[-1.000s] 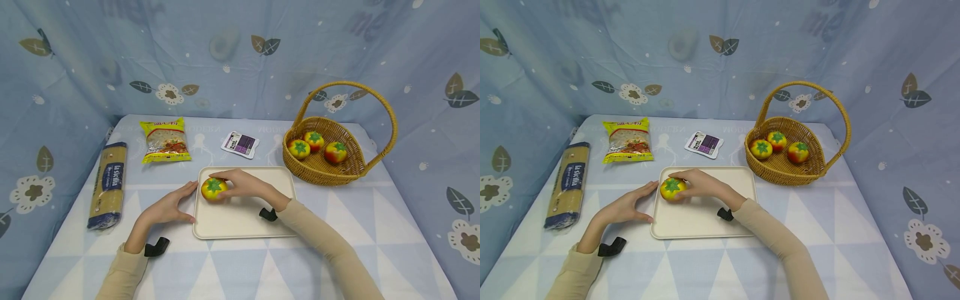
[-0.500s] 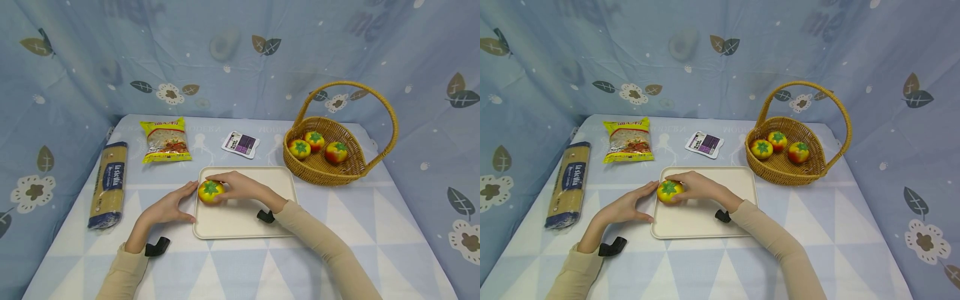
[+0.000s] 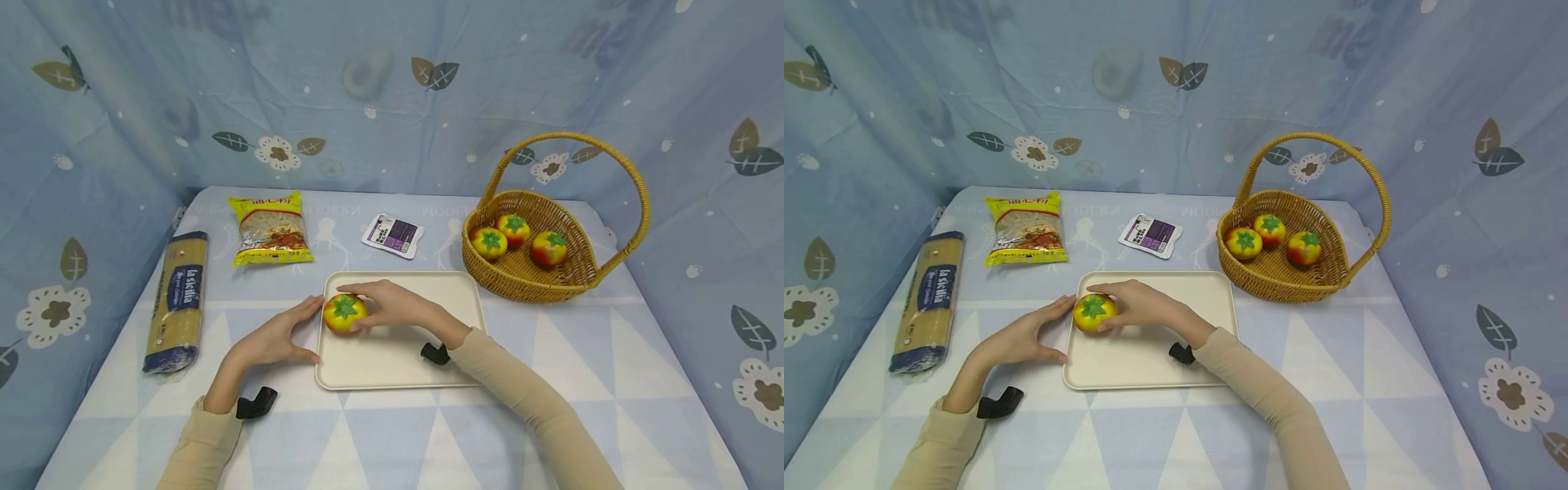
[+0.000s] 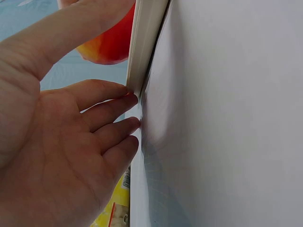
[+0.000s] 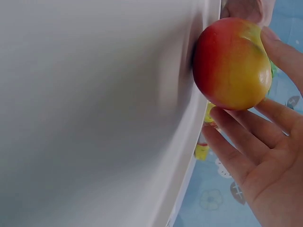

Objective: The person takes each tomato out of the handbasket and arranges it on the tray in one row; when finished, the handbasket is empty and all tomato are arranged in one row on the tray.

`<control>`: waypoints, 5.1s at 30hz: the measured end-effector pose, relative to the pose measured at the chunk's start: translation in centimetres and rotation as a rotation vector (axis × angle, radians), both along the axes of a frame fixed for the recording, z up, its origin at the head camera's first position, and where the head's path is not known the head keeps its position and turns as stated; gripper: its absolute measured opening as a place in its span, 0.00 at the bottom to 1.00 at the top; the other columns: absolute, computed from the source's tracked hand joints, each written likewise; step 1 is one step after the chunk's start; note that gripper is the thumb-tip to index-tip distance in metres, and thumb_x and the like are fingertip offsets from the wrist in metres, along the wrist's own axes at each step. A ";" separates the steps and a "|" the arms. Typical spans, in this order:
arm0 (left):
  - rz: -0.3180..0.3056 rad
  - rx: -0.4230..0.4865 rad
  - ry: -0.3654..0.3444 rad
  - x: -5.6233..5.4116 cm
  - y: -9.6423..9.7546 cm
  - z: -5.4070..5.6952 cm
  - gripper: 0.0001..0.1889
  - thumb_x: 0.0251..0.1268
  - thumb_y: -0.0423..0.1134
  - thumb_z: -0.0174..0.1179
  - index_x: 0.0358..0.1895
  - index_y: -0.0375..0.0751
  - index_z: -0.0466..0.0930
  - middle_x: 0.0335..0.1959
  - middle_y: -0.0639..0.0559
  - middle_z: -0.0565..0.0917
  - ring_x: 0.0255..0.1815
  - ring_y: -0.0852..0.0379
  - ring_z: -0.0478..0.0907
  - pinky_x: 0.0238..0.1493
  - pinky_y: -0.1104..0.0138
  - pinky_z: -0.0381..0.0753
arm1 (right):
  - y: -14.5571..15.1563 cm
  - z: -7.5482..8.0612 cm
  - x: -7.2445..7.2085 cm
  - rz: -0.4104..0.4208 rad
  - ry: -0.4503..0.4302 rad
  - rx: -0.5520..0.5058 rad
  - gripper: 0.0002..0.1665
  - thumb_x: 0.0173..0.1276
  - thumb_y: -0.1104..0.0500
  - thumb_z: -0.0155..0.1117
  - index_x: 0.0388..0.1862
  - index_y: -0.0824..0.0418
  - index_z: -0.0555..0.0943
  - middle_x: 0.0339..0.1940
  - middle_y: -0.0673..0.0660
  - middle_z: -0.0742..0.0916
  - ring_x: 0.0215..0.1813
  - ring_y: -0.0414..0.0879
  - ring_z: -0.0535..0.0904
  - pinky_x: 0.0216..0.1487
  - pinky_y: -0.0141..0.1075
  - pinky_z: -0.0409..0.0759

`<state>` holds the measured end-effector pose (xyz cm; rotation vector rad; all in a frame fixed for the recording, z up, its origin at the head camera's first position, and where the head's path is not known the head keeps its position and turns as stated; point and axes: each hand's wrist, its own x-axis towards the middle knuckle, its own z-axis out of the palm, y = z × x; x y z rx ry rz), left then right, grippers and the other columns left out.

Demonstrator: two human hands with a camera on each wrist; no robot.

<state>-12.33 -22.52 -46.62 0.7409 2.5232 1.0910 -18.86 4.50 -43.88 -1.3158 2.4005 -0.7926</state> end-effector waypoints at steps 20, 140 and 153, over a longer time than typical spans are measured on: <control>0.002 -0.009 -0.010 -0.1 0.0 -0.1 0.58 0.41 0.50 0.78 0.74 0.31 0.54 0.74 0.35 0.54 0.74 0.36 0.49 0.71 0.45 0.50 | 2.4 0.5 0.5 -0.043 -0.016 -0.052 0.42 0.60 0.49 0.73 0.70 0.61 0.69 0.68 0.55 0.74 0.69 0.46 0.68 0.69 0.34 0.63; 0.013 -0.023 -0.026 0.0 0.1 -0.1 0.58 0.41 0.49 0.78 0.75 0.33 0.53 0.75 0.36 0.54 0.75 0.38 0.48 0.71 0.46 0.51 | 23.2 5.7 -11.6 -0.330 -0.001 0.358 0.36 0.58 0.59 0.74 0.65 0.67 0.74 0.60 0.68 0.78 0.61 0.63 0.72 0.63 0.54 0.69; 0.005 -0.018 -0.023 0.0 0.2 -0.1 0.59 0.40 0.50 0.78 0.74 0.32 0.53 0.75 0.35 0.53 0.75 0.37 0.48 0.71 0.45 0.51 | 23.3 6.3 -11.0 -0.371 -0.035 0.359 0.37 0.61 0.55 0.73 0.66 0.67 0.72 0.59 0.68 0.79 0.57 0.60 0.74 0.57 0.54 0.73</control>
